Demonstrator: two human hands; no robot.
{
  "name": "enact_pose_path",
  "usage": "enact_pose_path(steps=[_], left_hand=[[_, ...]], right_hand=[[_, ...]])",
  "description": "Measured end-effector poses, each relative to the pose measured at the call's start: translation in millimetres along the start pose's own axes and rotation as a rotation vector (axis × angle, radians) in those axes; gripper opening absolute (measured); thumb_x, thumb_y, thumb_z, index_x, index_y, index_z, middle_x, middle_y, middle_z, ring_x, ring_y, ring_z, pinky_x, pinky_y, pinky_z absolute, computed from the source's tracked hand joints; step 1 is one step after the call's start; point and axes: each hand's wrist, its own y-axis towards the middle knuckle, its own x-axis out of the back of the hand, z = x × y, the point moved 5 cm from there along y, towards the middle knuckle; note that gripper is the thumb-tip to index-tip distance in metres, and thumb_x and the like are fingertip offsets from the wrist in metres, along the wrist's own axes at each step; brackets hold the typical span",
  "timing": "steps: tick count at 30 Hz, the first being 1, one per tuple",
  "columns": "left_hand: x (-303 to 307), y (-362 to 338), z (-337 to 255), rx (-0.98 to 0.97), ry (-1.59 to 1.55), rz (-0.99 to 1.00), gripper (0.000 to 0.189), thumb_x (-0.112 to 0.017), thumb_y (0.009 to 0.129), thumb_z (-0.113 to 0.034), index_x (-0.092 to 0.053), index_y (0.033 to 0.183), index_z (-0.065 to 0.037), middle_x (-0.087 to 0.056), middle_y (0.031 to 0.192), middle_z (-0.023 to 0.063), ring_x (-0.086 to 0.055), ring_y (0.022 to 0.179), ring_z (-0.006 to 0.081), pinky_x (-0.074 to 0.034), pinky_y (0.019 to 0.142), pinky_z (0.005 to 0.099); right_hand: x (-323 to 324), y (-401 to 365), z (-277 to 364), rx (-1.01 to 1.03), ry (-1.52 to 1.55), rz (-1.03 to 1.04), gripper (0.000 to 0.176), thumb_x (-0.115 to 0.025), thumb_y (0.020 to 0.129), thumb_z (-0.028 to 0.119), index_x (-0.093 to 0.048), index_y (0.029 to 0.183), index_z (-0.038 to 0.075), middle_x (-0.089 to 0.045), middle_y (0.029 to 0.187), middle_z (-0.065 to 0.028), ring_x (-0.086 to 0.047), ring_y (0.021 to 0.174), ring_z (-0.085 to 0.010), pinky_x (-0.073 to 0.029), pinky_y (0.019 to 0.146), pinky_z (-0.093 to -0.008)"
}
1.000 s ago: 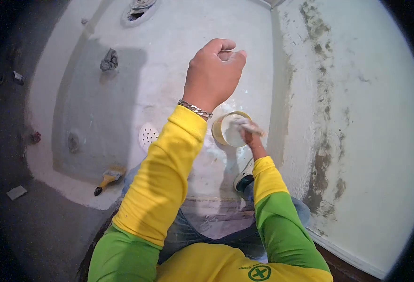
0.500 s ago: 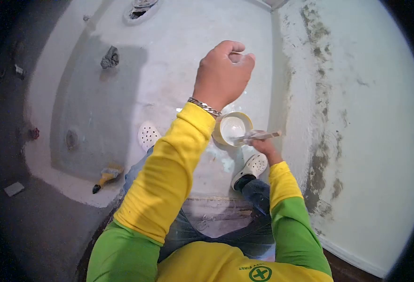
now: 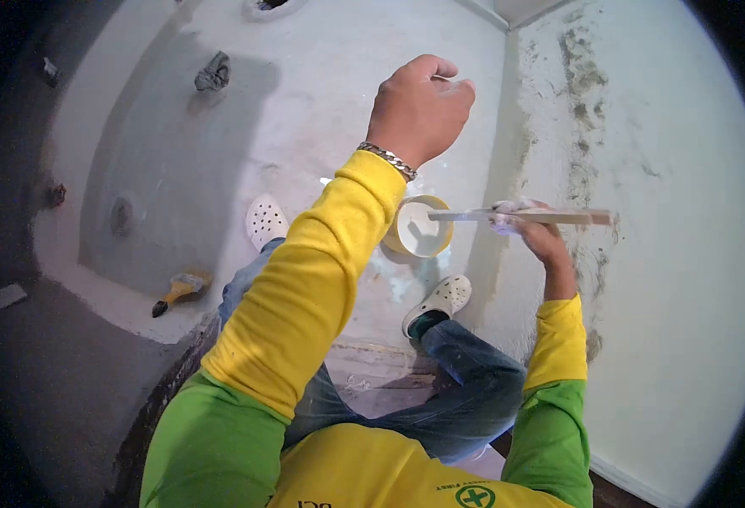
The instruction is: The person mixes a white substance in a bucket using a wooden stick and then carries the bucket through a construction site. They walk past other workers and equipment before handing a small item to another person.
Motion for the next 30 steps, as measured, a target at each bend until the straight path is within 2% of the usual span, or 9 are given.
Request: enact_pose_path(steps=[6,10,14,18,21,23,26,28,30], left_hand=[[0,3,1,-0.003,0.022,-0.011,0.042,-0.064,0.081,-0.033,-0.062,0.105,0.002,-0.067,0.094,0.0129,-0.063,0.085,0.0192,-0.049,0.078,0.0292],[-4,0,-1,0.001,0.014,-0.004,0.042,-0.064,0.081,-0.033,-0.062,0.105,0.001,-0.067,0.094,0.0131,-0.063,0.086,0.0197,-0.049,0.079,0.0291],[-4,1,-2,0.005,-0.015,0.019,0.042,-0.064,0.081,-0.033,-0.062,0.105,0.001,-0.067,0.094,0.0127,-0.063,0.086,0.0200,-0.049,0.079,0.0292],[-2,2,-3,0.025,-0.056,0.006,0.034,-0.062,0.078,-0.029,-0.062,0.100,-0.003,-0.068,0.094,0.0147,-0.064,0.090,0.0287,-0.050,0.082,0.0349],[-7,-1,-2,0.002,0.001,0.031,0.041,-0.064,0.081,-0.032,-0.062,0.104,0.001,-0.067,0.093,0.0133,-0.064,0.085,0.0202,-0.049,0.078,0.0294],[-9,-1,-1,-0.003,-0.023,0.016,0.040,-0.064,0.081,-0.032,-0.062,0.104,0.001,-0.067,0.093,0.0134,-0.064,0.085,0.0204,-0.049,0.078,0.0296],[-8,-3,-1,0.005,-0.032,0.004,0.040,-0.064,0.081,-0.032,-0.062,0.104,0.001,-0.068,0.093,0.0136,-0.064,0.085,0.0207,-0.049,0.079,0.0297],[-7,-1,-1,0.016,-0.025,0.002,0.040,-0.064,0.081,-0.032,-0.062,0.104,0.001,-0.068,0.093,0.0136,-0.064,0.086,0.0208,-0.049,0.079,0.0297],[-2,2,-4,-0.028,-0.002,-0.007,0.039,-0.065,0.080,-0.032,-0.062,0.104,0.000,-0.068,0.092,0.0135,-0.065,0.085,0.0208,-0.050,0.079,0.0295]], right_hand=[[-78,76,-56,0.275,-0.254,0.150,0.014,-0.063,0.081,0.012,-0.065,0.092,0.004,-0.065,0.086,-0.0092,-0.062,0.078,-0.0185,-0.050,0.072,-0.0321],[-83,84,-94,0.451,-0.311,-0.010,0.014,-0.062,0.082,0.015,-0.065,0.091,0.006,-0.065,0.087,-0.0104,-0.062,0.081,-0.0208,-0.049,0.072,-0.0336],[-71,20,-238,-0.158,0.120,-0.238,0.020,-0.061,0.083,0.019,-0.066,0.092,0.001,-0.062,0.087,-0.0105,-0.057,0.083,-0.0175,-0.045,0.076,-0.0328],[-96,-19,-166,-0.207,0.077,-0.276,0.021,-0.060,0.083,0.018,-0.066,0.092,0.000,-0.061,0.084,-0.0088,-0.057,0.081,-0.0164,-0.046,0.075,-0.0326],[-85,10,-131,-0.037,0.062,-0.331,0.020,-0.061,0.083,0.017,-0.066,0.091,0.000,-0.062,0.081,-0.0102,-0.059,0.077,-0.0199,-0.047,0.073,-0.0339],[-79,32,-87,0.343,-0.416,-0.336,0.023,-0.062,0.083,0.018,-0.067,0.097,0.000,-0.066,0.085,-0.0111,-0.062,0.076,-0.0206,-0.048,0.071,-0.0317],[-72,49,-111,0.411,-0.471,-0.299,0.016,-0.063,0.082,0.016,-0.066,0.087,0.001,-0.064,0.082,-0.0141,-0.060,0.076,-0.0280,-0.048,0.070,-0.0354],[-73,21,-119,0.323,-0.278,-0.341,0.013,-0.064,0.081,0.013,-0.065,0.081,0.000,-0.064,0.077,-0.0108,-0.061,0.070,-0.0236,-0.048,0.065,-0.0340],[-75,-10,-158,-0.246,0.253,-0.576,0.012,-0.065,0.080,0.012,-0.064,0.077,0.001,-0.062,0.072,-0.0066,-0.059,0.065,-0.0165,-0.048,0.061,-0.0311]])
